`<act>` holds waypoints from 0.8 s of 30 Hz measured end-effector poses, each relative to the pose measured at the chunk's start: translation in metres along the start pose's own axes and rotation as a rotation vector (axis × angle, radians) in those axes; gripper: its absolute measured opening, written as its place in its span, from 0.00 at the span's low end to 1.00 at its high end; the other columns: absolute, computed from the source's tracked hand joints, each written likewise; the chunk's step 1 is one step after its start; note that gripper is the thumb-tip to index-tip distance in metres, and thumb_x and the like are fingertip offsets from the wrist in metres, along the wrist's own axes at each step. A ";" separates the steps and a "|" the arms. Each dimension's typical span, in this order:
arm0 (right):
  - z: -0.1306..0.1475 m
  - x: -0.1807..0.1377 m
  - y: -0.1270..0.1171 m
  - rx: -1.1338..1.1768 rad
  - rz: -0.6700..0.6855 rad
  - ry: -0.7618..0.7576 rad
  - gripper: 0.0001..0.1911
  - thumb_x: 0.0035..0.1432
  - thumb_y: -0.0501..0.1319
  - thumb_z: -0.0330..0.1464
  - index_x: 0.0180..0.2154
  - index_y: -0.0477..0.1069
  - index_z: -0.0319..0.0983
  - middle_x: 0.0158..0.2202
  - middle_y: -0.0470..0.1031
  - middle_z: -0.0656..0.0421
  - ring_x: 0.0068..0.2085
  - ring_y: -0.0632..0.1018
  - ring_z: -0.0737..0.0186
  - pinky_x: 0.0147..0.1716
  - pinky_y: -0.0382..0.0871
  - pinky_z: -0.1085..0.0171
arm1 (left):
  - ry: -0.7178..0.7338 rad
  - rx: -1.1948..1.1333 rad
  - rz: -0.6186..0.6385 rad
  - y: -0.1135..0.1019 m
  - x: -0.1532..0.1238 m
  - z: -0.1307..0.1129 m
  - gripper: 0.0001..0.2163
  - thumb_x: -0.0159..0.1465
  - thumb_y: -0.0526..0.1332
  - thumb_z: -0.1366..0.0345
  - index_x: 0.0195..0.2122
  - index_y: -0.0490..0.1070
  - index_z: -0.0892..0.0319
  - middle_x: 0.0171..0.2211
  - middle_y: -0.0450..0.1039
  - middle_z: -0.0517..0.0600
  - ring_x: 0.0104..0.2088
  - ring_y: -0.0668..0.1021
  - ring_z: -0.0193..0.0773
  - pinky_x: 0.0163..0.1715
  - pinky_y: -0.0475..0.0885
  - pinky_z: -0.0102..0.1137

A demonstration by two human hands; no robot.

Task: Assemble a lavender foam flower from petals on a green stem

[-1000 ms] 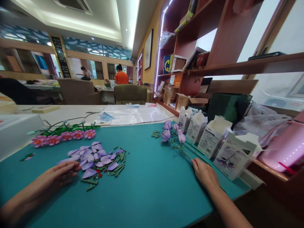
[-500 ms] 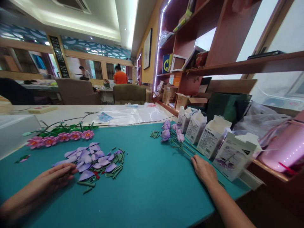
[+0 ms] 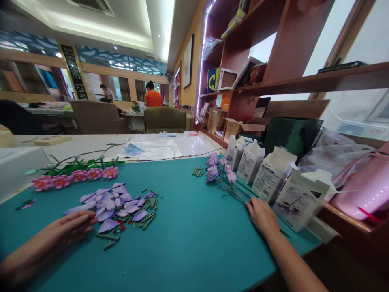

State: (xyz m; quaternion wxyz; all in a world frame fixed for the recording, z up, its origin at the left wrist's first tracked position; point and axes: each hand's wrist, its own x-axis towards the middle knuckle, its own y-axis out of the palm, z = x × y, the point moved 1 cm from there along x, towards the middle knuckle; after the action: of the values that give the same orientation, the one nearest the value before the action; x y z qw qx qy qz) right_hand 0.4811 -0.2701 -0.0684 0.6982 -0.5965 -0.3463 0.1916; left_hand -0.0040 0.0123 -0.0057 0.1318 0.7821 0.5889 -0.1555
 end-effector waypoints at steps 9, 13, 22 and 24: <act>-0.004 0.004 0.003 -0.003 -0.047 0.026 0.15 0.64 0.48 0.40 0.31 0.67 0.39 0.33 0.73 0.54 0.38 0.74 0.55 0.36 0.63 0.60 | 0.016 -0.025 -0.026 0.003 -0.005 -0.004 0.12 0.48 0.67 0.70 0.34 0.73 0.56 0.34 0.80 0.47 0.34 0.79 0.36 0.32 0.76 0.23; -0.003 0.005 0.004 -0.019 -0.032 0.034 0.15 0.64 0.48 0.39 0.32 0.66 0.39 0.34 0.73 0.54 0.38 0.75 0.55 0.38 0.63 0.60 | 0.011 -0.015 -0.027 0.004 -0.007 -0.003 0.12 0.49 0.67 0.71 0.36 0.72 0.58 0.33 0.80 0.48 0.32 0.79 0.35 0.30 0.74 0.22; 0.007 -0.001 -0.013 -0.098 -0.157 0.019 0.17 0.62 0.50 0.42 0.37 0.69 0.38 0.37 0.74 0.50 0.39 0.74 0.49 0.37 0.65 0.57 | 0.133 0.066 0.025 0.005 -0.005 -0.004 0.14 0.46 0.70 0.62 0.33 0.74 0.59 0.32 0.78 0.49 0.29 0.77 0.35 0.28 0.71 0.24; 0.029 0.002 -0.021 -0.065 -0.246 -0.098 0.16 0.61 0.51 0.41 0.39 0.70 0.37 0.38 0.74 0.49 0.41 0.73 0.48 0.42 0.65 0.56 | 0.313 0.144 -0.002 0.016 -0.019 -0.011 0.12 0.48 0.68 0.58 0.31 0.74 0.59 0.31 0.77 0.50 0.29 0.77 0.37 0.26 0.69 0.25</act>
State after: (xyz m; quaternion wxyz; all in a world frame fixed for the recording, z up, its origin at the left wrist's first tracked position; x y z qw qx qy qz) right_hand 0.4590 -0.2530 -0.0461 0.6790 -0.5618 -0.4565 0.1224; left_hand 0.0074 -0.0047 0.0126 -0.0180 0.8036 0.5903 -0.0737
